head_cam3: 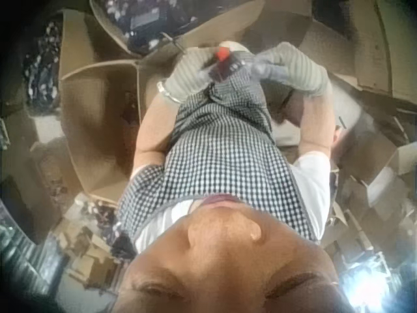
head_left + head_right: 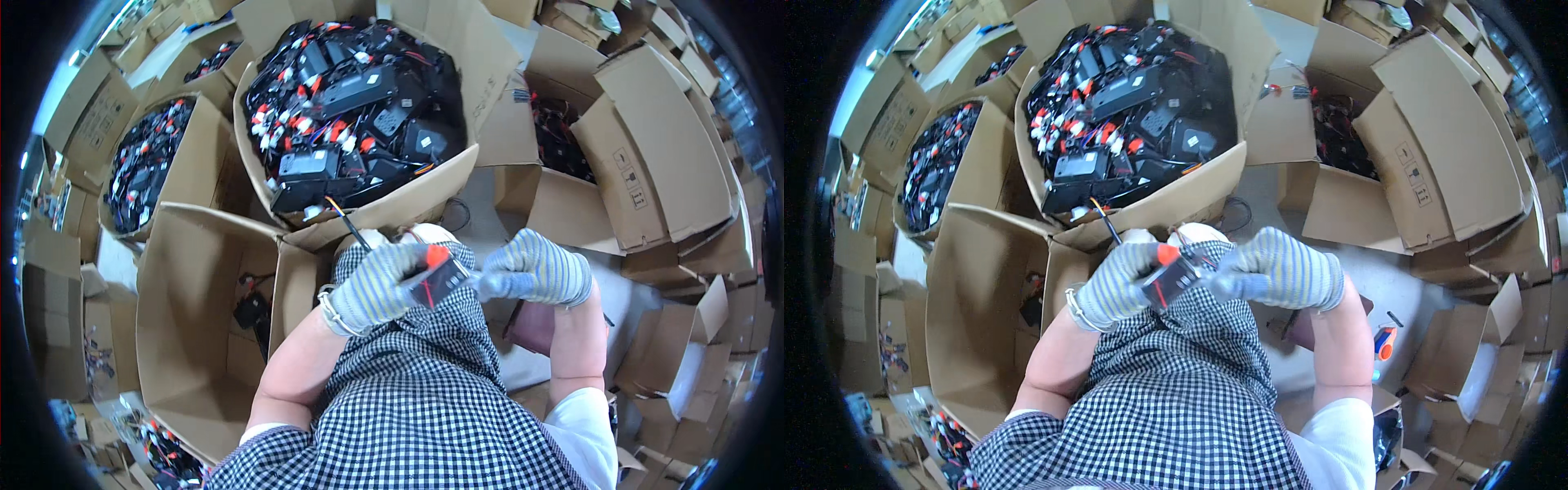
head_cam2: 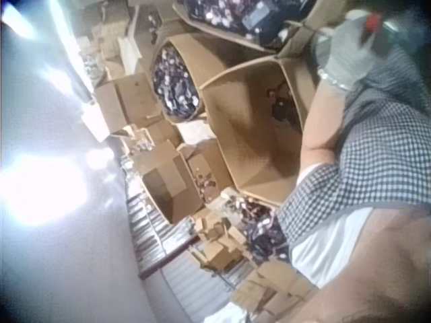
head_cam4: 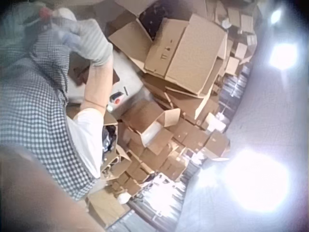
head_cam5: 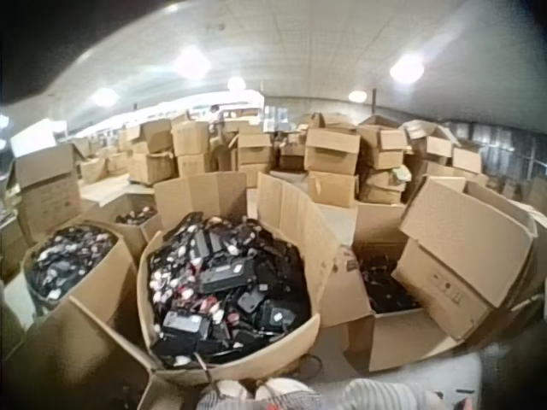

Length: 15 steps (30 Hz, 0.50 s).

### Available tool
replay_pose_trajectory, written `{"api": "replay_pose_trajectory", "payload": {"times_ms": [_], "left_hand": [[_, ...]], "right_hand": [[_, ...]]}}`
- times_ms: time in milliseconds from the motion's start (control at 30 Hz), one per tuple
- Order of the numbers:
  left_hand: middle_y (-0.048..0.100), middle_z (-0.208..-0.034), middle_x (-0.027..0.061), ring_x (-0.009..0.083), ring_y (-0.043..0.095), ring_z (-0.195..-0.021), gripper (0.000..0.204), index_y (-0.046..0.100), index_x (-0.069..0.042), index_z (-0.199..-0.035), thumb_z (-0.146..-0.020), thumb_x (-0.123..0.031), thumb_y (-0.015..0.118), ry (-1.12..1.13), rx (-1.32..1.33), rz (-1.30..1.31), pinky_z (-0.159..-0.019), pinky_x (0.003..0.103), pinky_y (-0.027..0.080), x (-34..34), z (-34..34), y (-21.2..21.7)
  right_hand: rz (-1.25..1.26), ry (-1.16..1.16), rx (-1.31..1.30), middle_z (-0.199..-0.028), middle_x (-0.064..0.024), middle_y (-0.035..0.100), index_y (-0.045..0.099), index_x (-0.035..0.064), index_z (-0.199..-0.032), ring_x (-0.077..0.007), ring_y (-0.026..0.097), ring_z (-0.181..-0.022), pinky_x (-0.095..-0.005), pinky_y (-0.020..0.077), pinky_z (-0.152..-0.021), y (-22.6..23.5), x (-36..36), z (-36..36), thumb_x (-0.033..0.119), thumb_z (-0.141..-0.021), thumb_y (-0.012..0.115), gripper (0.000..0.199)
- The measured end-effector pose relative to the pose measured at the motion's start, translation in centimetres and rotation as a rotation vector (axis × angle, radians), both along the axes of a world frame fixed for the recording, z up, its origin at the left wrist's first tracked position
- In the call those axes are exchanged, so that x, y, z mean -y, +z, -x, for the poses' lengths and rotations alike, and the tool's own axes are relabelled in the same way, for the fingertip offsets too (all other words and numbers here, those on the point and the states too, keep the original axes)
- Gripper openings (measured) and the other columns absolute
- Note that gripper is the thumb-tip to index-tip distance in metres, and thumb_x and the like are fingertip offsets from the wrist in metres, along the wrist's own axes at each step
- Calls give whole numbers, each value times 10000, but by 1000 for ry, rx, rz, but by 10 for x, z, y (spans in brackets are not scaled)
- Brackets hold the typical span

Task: The person tests electronic display units by taking them from a cardboard box, connecting their wire harness plugs together to power on the digital screens, and placing the units into an adjacent cardboard box.

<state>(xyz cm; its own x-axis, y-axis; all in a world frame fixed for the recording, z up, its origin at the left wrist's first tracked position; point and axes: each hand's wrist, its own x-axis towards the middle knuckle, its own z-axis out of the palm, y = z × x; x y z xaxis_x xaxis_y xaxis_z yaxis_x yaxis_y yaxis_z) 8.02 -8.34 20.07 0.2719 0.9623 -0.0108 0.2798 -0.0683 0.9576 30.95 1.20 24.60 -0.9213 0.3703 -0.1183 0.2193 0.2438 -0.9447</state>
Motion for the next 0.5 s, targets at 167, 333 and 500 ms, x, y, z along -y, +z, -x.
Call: {"api": "replay_pose_trajectory", "payload": {"times_ms": [167, 333, 500], "left_hand": [[647, -828, 1, 57, 566, -756, 281, 639, -43, -1049, -866, -255, 633, -66, 282, 91, -697, 224, 464, 17, -12, -26], [606, -750, -7, 50, 548, -684, 320, 648, -43, -1002, -875, -335, 613, -90, 516, 403, -621, 216, 452, 52, -12, -36], [608, -858, -47, 29, 529, -725, 325, 631, -57, -1098, -881, -298, 626, -10, 604, 455, -659, 196, 438, 78, -4, -73]], "right_hand": [[303, -23, -13, -824, -71, 700, 692, 20, -951, -134, 640, -727, -281, 506, -700, -43, 10, -3, 221, -828, 684, 236], [504, 35, 36, -881, -81, 705, 685, 18, -943, -144, 670, -804, -283, 519, -755, -64, 32, 4, 267, -822, 690, 278], [477, 112, 95, -820, -64, 692, 692, 36, -929, -149, 654, -770, -270, 512, -743, -77, 39, 25, 290, -847, 654, 269]]}}
